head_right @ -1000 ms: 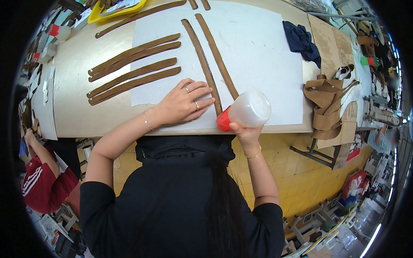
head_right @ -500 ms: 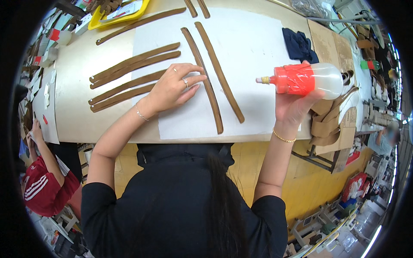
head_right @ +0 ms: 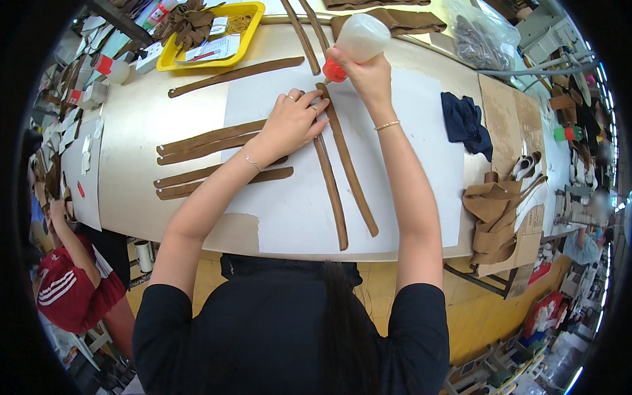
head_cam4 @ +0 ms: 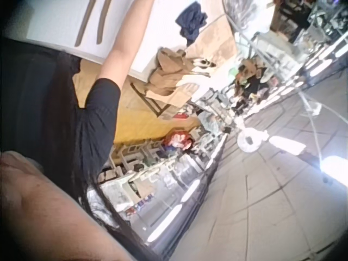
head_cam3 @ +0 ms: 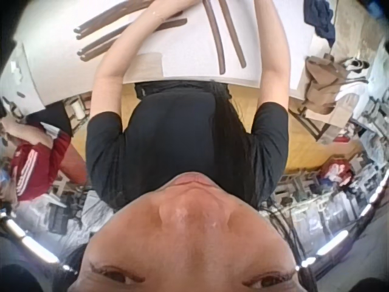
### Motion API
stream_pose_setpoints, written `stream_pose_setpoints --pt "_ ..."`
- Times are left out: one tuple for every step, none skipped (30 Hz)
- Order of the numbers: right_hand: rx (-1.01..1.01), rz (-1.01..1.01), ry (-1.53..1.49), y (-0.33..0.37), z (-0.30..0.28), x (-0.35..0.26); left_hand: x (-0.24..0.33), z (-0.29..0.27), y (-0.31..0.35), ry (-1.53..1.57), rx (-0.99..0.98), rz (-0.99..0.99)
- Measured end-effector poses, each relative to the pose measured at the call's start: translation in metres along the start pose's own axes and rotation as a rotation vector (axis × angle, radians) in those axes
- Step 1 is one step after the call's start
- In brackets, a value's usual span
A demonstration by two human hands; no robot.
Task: The person applies glue from a red-capped bottle to brown leather pieces and strips on a white worktable. They fold and press the glued leather sections together, then apply glue to long leather strips and align them on the table. The person repeats this process with additional leather pieces and strips.
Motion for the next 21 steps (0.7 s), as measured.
stream_pose_setpoints --pt "-0.007 -0.014 -0.009 -0.004 0.007 0.002 -0.001 -0.001 -0.001 -0.007 0.024 -0.001" --pt "-0.028 -0.018 0.015 -0.007 0.014 0.001 -0.003 0.001 -0.002 -0.014 0.018 0.000" --pt "-0.050 -0.020 0.038 -0.008 0.020 -0.001 -0.004 0.002 -0.002 -0.020 0.012 -0.002" --pt "-0.072 -0.023 0.062 -0.009 0.026 -0.003 -0.005 0.004 -0.002 -0.026 0.006 -0.003" --pt "-0.088 -0.039 0.080 -0.010 0.030 -0.004 -0.006 0.004 -0.002 -0.026 0.012 -0.002" --pt "-0.103 -0.055 0.098 -0.012 0.034 -0.005 -0.006 0.004 -0.002 -0.027 0.019 -0.001" --pt "-0.117 -0.072 0.116 -0.013 0.038 -0.006 -0.006 0.004 -0.002 -0.027 0.025 0.001" --pt "-0.135 -0.071 0.123 -0.013 0.041 -0.007 -0.007 0.004 -0.002 -0.031 0.031 0.002" --pt "-0.153 -0.070 0.131 -0.013 0.044 -0.010 -0.007 0.003 -0.002 -0.034 0.036 0.004" --pt "-0.170 -0.068 0.140 -0.013 0.047 -0.011 -0.007 0.003 -0.002 -0.037 0.042 0.006" --pt "-0.172 -0.080 0.149 -0.013 0.048 -0.011 -0.007 0.004 -0.002 -0.037 0.034 0.003" --pt "-0.173 -0.092 0.158 -0.013 0.049 -0.011 -0.006 0.004 -0.003 -0.037 0.026 0.002" --pt "-0.173 -0.104 0.167 -0.014 0.050 -0.011 -0.006 0.004 -0.003 -0.037 0.018 0.000" --pt "-0.177 -0.123 0.216 -0.014 0.050 -0.012 -0.006 0.004 -0.004 -0.035 0.014 0.000" --pt "-0.182 -0.141 0.263 -0.014 0.050 -0.013 -0.006 0.004 -0.004 -0.034 0.009 -0.002" --pt "-0.187 -0.159 0.311 -0.014 0.050 -0.014 -0.007 0.005 -0.004 -0.032 0.004 -0.004" --pt "-0.195 -0.149 0.301 -0.014 0.049 -0.013 -0.007 0.004 -0.003 -0.035 0.004 -0.005" --pt "-0.203 -0.137 0.293 -0.014 0.048 -0.012 -0.007 0.004 -0.003 -0.036 0.004 -0.004" --pt "-0.211 -0.125 0.286 -0.013 0.046 -0.011 -0.007 0.004 -0.003 -0.038 0.003 -0.004" --pt "-0.209 -0.103 0.265 -0.012 0.044 -0.010 -0.007 0.005 -0.003 -0.040 0.003 -0.004" --pt "-0.206 -0.083 0.244 -0.011 0.041 -0.011 -0.007 0.006 -0.003 -0.043 0.003 -0.004"
Point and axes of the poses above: each hand's wrist, its own y-axis away from the middle knuckle, its own z-axis out of the palm, x = y × z, the point moved 10 cm from there along -y, towards the middle knuckle, and after that the axes turned 4 degrees about -z, right-handed, at the moved point
